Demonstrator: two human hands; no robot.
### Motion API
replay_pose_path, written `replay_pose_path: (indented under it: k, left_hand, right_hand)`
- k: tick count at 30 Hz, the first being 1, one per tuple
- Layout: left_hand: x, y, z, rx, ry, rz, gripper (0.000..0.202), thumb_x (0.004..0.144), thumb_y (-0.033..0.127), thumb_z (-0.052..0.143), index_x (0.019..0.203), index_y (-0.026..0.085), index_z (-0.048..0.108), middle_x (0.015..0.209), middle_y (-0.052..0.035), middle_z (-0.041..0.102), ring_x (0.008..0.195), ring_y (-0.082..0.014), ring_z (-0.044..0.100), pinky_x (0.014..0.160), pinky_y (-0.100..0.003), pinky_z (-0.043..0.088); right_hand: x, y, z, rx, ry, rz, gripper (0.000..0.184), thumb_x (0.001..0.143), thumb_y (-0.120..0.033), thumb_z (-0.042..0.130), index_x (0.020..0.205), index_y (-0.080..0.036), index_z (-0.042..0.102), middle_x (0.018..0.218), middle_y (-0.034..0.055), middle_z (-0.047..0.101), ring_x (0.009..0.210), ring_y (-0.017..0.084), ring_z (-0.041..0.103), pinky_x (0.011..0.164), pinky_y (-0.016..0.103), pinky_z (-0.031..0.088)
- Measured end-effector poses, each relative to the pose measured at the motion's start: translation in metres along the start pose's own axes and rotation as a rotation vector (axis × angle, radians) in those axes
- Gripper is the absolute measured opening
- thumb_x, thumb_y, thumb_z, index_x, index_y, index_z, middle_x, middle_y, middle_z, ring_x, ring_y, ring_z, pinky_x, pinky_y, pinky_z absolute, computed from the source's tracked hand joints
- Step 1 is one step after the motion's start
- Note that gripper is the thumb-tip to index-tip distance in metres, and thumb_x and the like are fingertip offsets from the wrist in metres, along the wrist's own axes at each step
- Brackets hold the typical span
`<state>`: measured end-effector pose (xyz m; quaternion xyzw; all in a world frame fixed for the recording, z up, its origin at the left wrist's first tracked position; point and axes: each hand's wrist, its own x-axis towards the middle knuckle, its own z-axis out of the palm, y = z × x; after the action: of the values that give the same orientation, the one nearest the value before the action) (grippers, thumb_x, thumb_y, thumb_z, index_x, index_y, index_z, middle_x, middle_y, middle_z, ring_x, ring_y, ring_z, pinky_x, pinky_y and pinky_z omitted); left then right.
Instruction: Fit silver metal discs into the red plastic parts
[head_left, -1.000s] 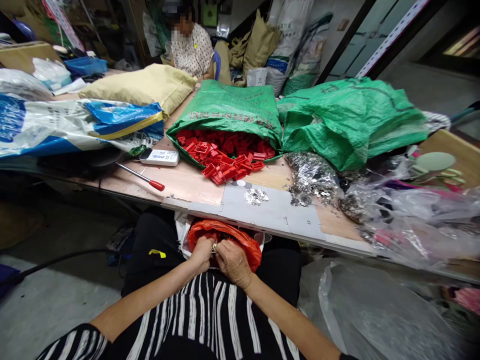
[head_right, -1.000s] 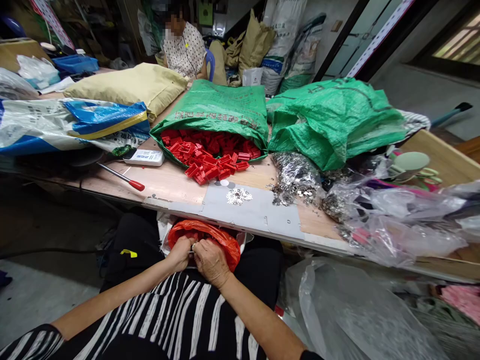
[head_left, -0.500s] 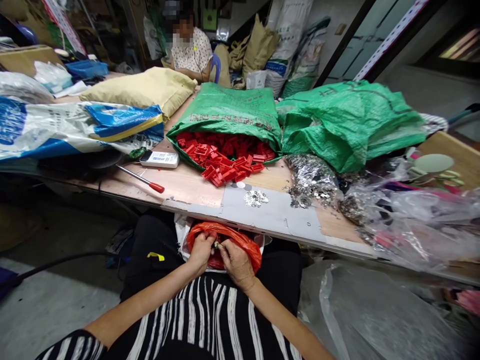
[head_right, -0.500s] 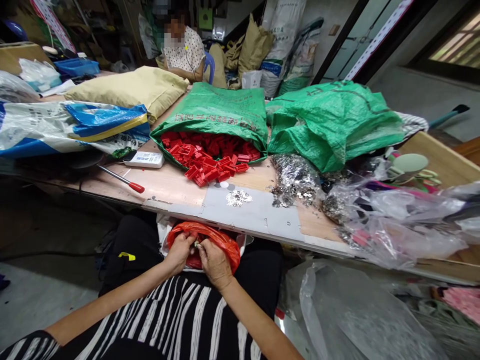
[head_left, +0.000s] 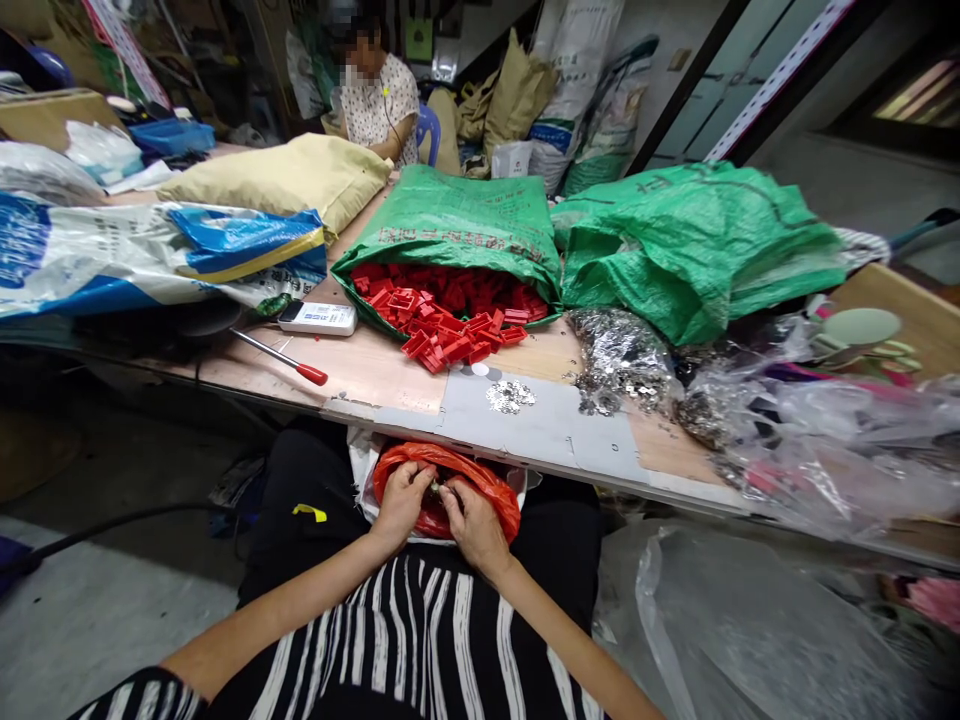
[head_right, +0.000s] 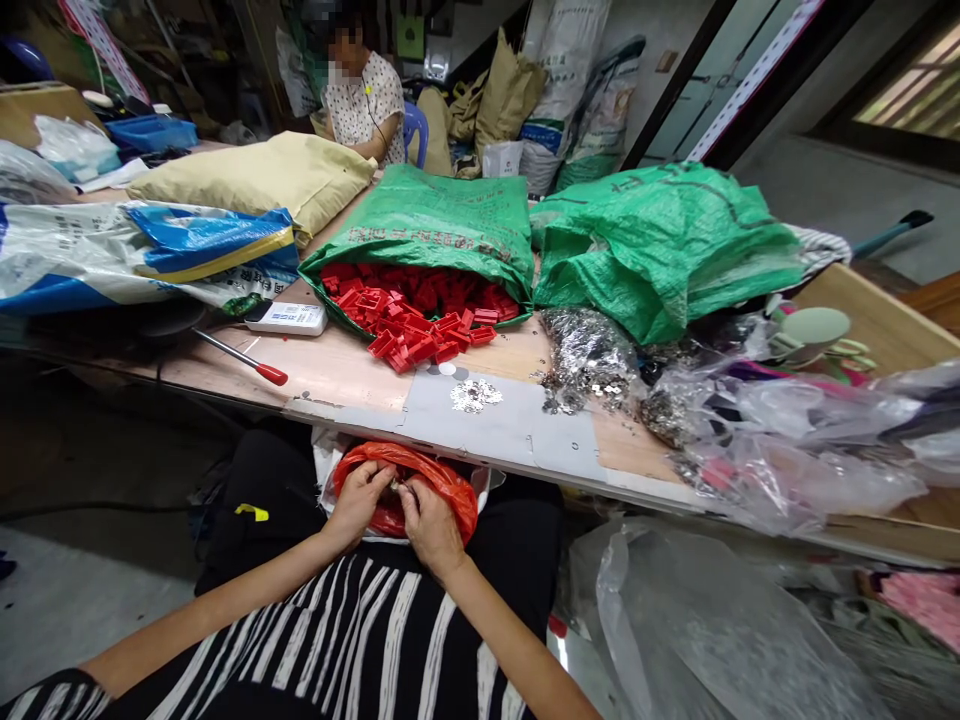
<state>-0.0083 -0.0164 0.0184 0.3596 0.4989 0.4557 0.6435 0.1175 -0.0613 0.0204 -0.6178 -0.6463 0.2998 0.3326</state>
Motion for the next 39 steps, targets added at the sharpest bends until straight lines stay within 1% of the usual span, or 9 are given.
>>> replay_pose_path:
  k: [3,7,10,16,23,28,32,35,39]
  left_hand:
    - [0.001,-0.004,0.001,-0.055,0.019,-0.035,0.033,0.062,0.044,0.073,0.064,0.015,0.057,0.055,0.0058,0.050,0.052,-0.0075,0.042,0.051,-0.020,0.035]
    - [0.002,-0.007,0.003,-0.132,0.052,-0.090,0.040,0.057,0.048,0.075,0.064,0.015,0.052,0.058,0.0054,0.051,0.055,-0.0084,0.047,0.056,-0.023,0.044]
    - [0.002,-0.008,0.003,-0.168,0.080,-0.110,0.042,0.054,0.047,0.077,0.064,0.016,0.051,0.058,0.0055,0.051,0.055,-0.0085,0.048,0.058,-0.024,0.045]
    - [0.002,-0.008,0.002,-0.214,0.121,-0.143,0.041,0.051,0.042,0.080,0.068,0.015,0.056,0.059,0.0051,0.053,0.053,-0.0079,0.048,0.053,-0.022,0.043]
    - [0.004,-0.010,0.002,-0.263,0.183,-0.190,0.035,0.050,0.032,0.080,0.069,0.015,0.056,0.056,0.0057,0.054,0.050,-0.0075,0.046,0.049,-0.021,0.040]
    - [0.006,-0.012,0.003,-0.300,0.235,-0.242,0.025,0.059,0.023,0.077,0.070,0.016,0.055,0.058,0.0048,0.056,0.050,-0.0078,0.049,0.053,-0.023,0.042]
    - [0.006,-0.010,0.004,-0.311,0.251,-0.283,0.013,0.074,0.017,0.068,0.073,0.014,0.055,0.063,0.0042,0.056,0.052,-0.0073,0.050,0.054,-0.022,0.044]
    - [0.005,-0.008,0.005,-0.311,0.256,-0.312,0.009,0.085,0.018,0.059,0.078,0.013,0.057,0.067,0.0040,0.056,0.054,-0.0073,0.051,0.054,-0.022,0.046]
    - [0.006,-0.005,0.005,-0.308,0.276,-0.347,0.011,0.088,0.022,0.056,0.084,0.012,0.059,0.071,0.0028,0.058,0.057,-0.0078,0.054,0.055,-0.023,0.049]
  right_hand:
    - [-0.001,0.003,0.003,0.077,-0.016,0.012,0.022,0.093,-0.032,0.041,0.082,-0.019,0.056,0.071,0.0002,0.059,0.062,0.013,0.054,0.060,0.023,0.040]
    - [-0.001,0.005,0.007,0.104,-0.056,-0.014,0.018,0.092,-0.028,0.042,0.080,-0.020,0.052,0.069,-0.0013,0.054,0.061,0.012,0.050,0.059,0.022,0.038]
    - [0.000,0.004,0.009,0.085,-0.060,-0.056,0.018,0.092,-0.025,0.041,0.076,-0.020,0.047,0.068,-0.0020,0.051,0.061,0.012,0.047,0.058,0.023,0.036]
    - [0.001,0.002,0.010,-0.002,-0.058,-0.201,0.019,0.091,-0.019,0.039,0.072,-0.021,0.041,0.066,-0.0017,0.047,0.061,0.012,0.045,0.059,0.023,0.035]
    - [0.002,0.004,0.013,-0.091,-0.042,-0.338,0.021,0.091,-0.013,0.036,0.073,-0.021,0.041,0.068,0.0000,0.047,0.063,0.014,0.046,0.060,0.024,0.035]
    - [0.001,0.007,0.015,-0.088,-0.038,-0.365,0.021,0.092,-0.014,0.036,0.074,-0.022,0.042,0.068,0.0002,0.047,0.064,0.014,0.047,0.060,0.024,0.036]
    - [0.001,0.010,0.016,-0.083,-0.036,-0.396,0.020,0.093,-0.014,0.035,0.076,-0.021,0.044,0.069,0.0007,0.048,0.065,0.015,0.047,0.061,0.024,0.037]
    - [0.001,0.010,0.017,-0.082,-0.038,-0.406,0.020,0.093,-0.014,0.035,0.076,-0.021,0.044,0.069,0.0009,0.048,0.065,0.015,0.048,0.061,0.024,0.038]
    - [0.000,0.009,0.016,-0.068,-0.036,-0.416,0.020,0.093,-0.015,0.036,0.077,-0.021,0.046,0.069,0.0012,0.049,0.065,0.016,0.048,0.061,0.025,0.039]
